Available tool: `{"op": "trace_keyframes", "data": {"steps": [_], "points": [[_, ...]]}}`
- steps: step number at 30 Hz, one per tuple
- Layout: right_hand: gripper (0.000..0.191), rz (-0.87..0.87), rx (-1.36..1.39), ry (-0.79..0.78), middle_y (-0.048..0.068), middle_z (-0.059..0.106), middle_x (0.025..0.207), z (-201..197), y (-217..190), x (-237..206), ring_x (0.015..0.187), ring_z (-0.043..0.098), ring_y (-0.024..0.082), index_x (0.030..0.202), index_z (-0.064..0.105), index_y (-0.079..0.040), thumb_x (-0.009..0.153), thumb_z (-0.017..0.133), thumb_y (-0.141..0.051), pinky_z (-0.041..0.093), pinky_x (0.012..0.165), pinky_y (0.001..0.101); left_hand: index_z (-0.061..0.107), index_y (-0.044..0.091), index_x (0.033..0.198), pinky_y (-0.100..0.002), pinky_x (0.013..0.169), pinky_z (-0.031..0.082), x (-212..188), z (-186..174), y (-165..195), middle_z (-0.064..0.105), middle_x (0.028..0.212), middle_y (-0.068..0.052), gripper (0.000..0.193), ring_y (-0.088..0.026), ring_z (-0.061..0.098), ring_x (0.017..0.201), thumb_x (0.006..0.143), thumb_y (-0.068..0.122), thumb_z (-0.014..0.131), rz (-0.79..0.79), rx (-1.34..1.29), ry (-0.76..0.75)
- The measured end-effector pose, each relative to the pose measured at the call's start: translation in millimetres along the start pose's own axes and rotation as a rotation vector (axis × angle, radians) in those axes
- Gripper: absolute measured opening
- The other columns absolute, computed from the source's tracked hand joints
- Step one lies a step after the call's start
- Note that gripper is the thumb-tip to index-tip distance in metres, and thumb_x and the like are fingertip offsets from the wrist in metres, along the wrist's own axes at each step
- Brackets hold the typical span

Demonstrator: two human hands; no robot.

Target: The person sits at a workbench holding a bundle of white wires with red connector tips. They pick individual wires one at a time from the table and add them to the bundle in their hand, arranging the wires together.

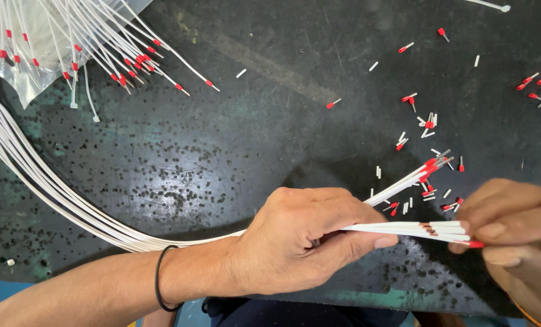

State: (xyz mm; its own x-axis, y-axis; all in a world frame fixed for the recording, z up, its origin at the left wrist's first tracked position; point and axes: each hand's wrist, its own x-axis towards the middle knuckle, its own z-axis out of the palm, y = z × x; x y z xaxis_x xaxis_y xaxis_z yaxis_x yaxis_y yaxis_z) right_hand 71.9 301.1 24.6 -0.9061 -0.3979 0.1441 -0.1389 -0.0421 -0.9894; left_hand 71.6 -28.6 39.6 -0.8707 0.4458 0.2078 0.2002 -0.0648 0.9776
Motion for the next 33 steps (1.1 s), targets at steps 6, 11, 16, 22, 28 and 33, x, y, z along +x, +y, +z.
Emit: {"op": "trace_keyframes", "data": {"steps": [6,11,16,22,28,33], "points": [[0.020,-0.160,-0.527,-0.093,0.010,0.072,0.104,5.9,-11.3,14.7,0.093,0.072,0.025,0.101,0.068,-0.010,0.084,0.072,-0.001,0.060,0.080,0.0354,0.071,0.008,0.115,-0.022,0.064,0.056,-0.1,-0.2,0.6,0.073,0.094,-0.002,0.007,-0.010,0.071,0.075,0.110,0.014,0.069,0.001,-0.001,0.000],[0.018,-0.234,-0.760,-0.187,0.010,0.074,0.101,15.1,-24.0,32.9,0.092,0.075,0.025,0.095,0.069,-0.009,0.078,0.073,-0.004,0.060,0.080,0.0351,0.071,0.010,0.119,-0.023,0.064,0.055,-0.7,-1.7,-0.6,0.072,0.093,-0.002,0.010,-0.011,0.070,0.075,0.110,0.011,0.068,-0.002,0.006,-0.016],[0.015,-0.240,-0.751,-0.181,0.011,0.073,0.096,19.9,-28.7,35.0,0.088,0.074,0.023,0.094,0.067,-0.005,0.079,0.072,-0.005,0.060,0.076,0.0345,0.070,0.010,0.116,-0.024,0.068,0.057,-1.8,-0.6,-2.7,0.072,0.096,-0.003,0.006,-0.015,0.072,0.080,0.110,0.010,0.067,0.029,0.011,-0.024],[0.007,-0.173,-0.689,-0.144,0.006,0.072,0.091,23.7,-17.4,27.7,0.086,0.071,0.021,0.095,0.064,-0.004,0.089,0.068,-0.002,0.061,0.067,0.0303,0.071,0.008,0.113,-0.026,0.065,0.055,-2.5,1.7,-2.6,0.071,0.093,-0.004,0.006,-0.017,0.071,0.076,0.108,0.011,0.069,0.008,0.033,-0.040],[0.029,-0.067,-0.595,-0.150,0.011,0.073,0.098,26.7,-25.5,34.0,0.091,0.069,0.024,0.099,0.065,-0.001,0.076,0.076,-0.016,0.059,0.077,0.0332,0.071,0.007,0.112,-0.025,0.061,0.053,0.0,4.7,0.8,0.071,0.086,-0.003,0.010,-0.013,0.069,0.069,0.107,0.016,0.071,-0.038,-0.004,0.003],[0.035,0.080,-0.446,-0.137,0.015,0.072,0.101,35.6,-30.4,39.2,0.089,0.070,0.023,0.102,0.067,0.004,0.074,0.082,-0.011,0.057,0.071,0.0308,0.071,0.006,0.113,-0.025,0.058,0.050,1.0,4.3,1.6,0.068,0.079,-0.003,0.014,-0.011,0.065,0.064,0.108,0.018,0.069,-0.083,-0.057,0.008]]}}
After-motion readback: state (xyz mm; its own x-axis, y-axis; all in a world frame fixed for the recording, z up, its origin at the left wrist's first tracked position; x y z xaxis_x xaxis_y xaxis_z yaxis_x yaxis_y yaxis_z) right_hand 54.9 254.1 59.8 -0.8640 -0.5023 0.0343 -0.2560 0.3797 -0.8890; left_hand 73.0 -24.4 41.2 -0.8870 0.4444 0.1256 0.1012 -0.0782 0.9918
